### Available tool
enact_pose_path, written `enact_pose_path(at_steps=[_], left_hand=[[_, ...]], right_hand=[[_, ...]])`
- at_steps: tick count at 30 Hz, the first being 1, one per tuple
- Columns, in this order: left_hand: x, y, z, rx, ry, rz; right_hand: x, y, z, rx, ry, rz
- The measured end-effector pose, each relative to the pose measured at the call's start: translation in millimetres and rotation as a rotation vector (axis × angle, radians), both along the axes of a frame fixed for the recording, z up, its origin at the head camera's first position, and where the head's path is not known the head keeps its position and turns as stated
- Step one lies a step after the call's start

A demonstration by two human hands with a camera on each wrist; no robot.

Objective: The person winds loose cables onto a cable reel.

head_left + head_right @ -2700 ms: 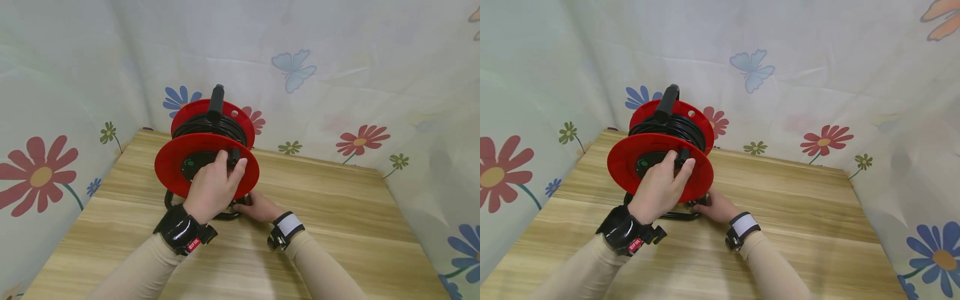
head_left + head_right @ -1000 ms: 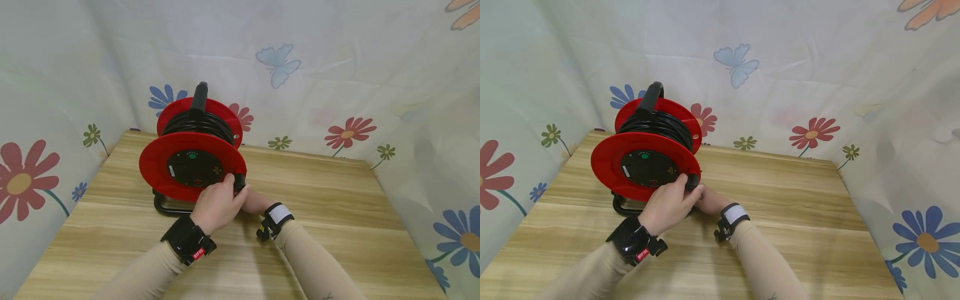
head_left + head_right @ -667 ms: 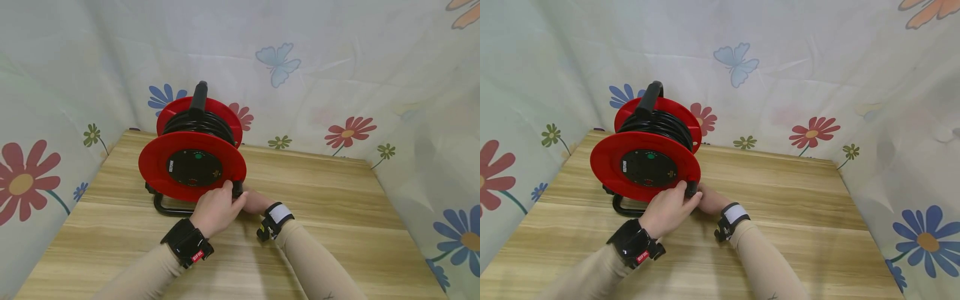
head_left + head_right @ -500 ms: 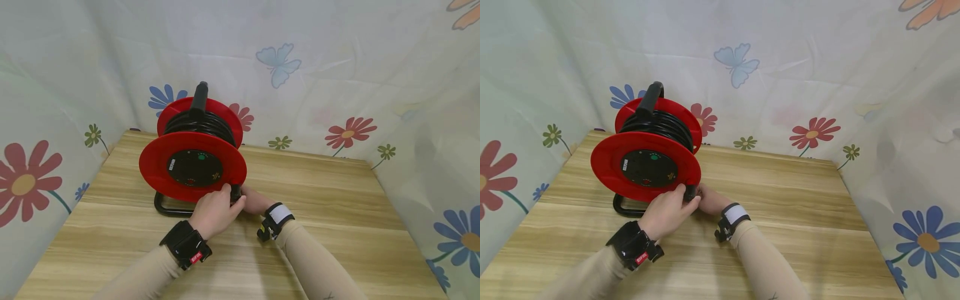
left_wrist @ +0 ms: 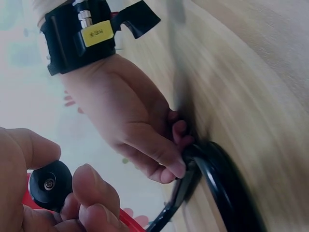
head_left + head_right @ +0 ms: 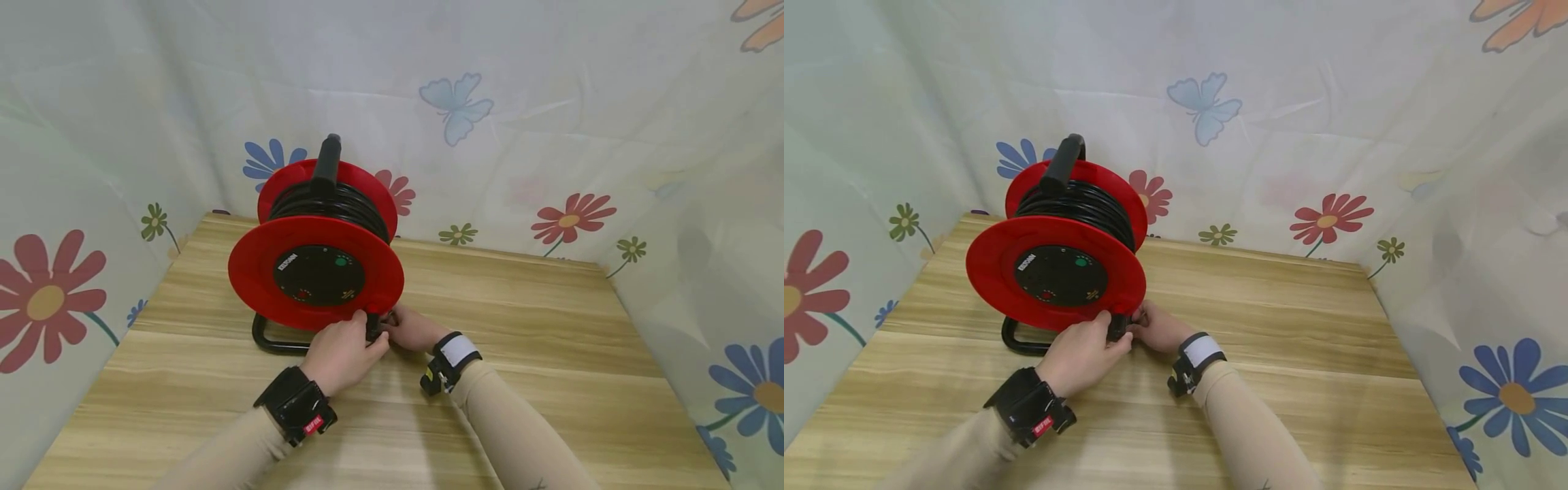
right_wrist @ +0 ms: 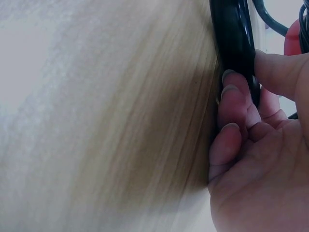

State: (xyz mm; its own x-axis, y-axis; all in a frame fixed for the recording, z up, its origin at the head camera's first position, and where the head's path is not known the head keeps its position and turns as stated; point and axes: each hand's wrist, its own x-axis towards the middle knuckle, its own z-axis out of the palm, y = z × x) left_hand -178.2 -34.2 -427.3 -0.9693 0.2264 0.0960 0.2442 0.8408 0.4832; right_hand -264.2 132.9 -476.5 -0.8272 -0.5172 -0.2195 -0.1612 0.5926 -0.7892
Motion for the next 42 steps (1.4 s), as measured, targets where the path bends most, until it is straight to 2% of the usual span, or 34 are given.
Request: enact_pose_path(at_steps=[7,15,22,30,36,42], left_hand=[[0.3,-8.0,-10.1,0.005,-0.049,0.031],[1.6,-17.8,-23.9,0.058,-0.043,0.058],[1.8,-29.7,-33.4,0.062,-0.048,0.075],[0.1,-53.7,-45.7,0.039,-0.048,0.09],[0.9,-70.7,-49.6,0.034,-0.051,0.108],[4.4,-81.7,-49.8,0.047,-0.052,0.12]], right_hand=[[2.6,-2.0,6.4,-0.07,-0.033,0.033],[-2.0,0.9,-2.5,0.015,0.034,0.024],[-3.7,3.7,-7.2,0.024,0.007,0.022],[-4.5,4.4,-9.6,0.036,0.009,0.005],[-0.6,2.6,-4.4,0.002,-0.005,-0.002],[-2.4,3.5,-10.3,0.019,-0.013,-0.023]])
